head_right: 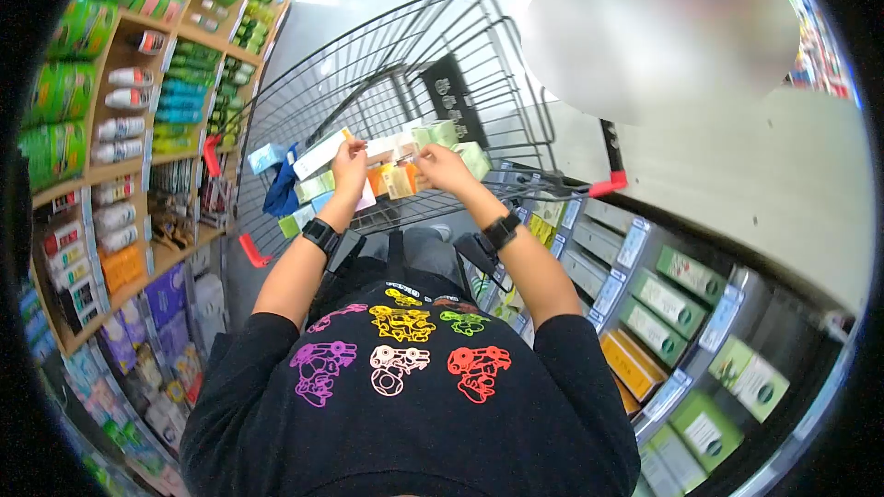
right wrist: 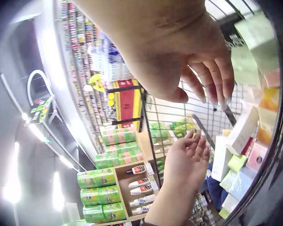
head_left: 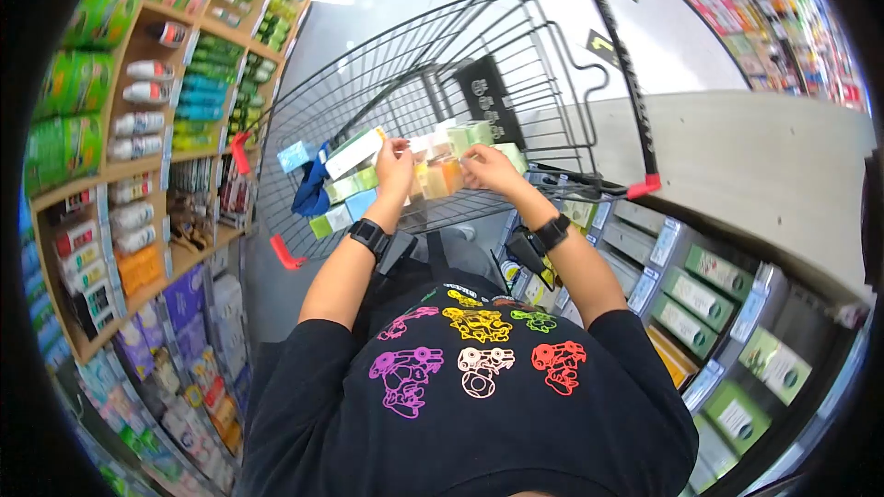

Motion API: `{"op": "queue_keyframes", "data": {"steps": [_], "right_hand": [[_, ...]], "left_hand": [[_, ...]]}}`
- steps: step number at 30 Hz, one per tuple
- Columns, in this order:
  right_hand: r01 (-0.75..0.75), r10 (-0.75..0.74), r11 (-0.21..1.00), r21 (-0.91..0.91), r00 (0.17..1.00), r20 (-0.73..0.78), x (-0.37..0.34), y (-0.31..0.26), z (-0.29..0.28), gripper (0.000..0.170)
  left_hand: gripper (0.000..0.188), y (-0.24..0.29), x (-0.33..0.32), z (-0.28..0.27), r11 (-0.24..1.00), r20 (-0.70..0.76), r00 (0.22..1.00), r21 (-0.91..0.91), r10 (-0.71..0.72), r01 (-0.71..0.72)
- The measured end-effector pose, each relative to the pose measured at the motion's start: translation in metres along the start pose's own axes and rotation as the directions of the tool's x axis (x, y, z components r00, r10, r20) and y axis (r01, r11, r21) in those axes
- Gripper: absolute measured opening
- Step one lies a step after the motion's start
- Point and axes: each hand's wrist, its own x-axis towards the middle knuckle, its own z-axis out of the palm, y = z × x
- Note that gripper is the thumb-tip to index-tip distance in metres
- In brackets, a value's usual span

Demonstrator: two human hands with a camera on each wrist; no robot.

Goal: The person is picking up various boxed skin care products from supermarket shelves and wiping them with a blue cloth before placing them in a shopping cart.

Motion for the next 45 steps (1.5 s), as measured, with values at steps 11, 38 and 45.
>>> {"op": "queue_keyframes", "data": {"steps": [11,38,45], "right_hand": [[-0.169,0.38,0.87,-0.464,0.829,0.41,0.113,0.035,0.15,0.039],[-0.053,0.184,0.796,-0.602,0.97,0.158,0.099,0.069,0.228,0.058],[-0.24,0.312,0.817,-0.524,0.949,0.052,0.092,0.047,0.227,0.092]], "left_hand": [[0.05,-0.054,0.021,-0.152,0.652,0.07,0.926,0.73,-0.37,0.206],[0.055,-0.045,-0.008,-0.118,0.475,0.127,0.774,0.846,-0.62,0.241],[0.047,-0.058,-0.007,-0.123,0.521,0.153,0.76,0.81,-0.631,0.27]]}}
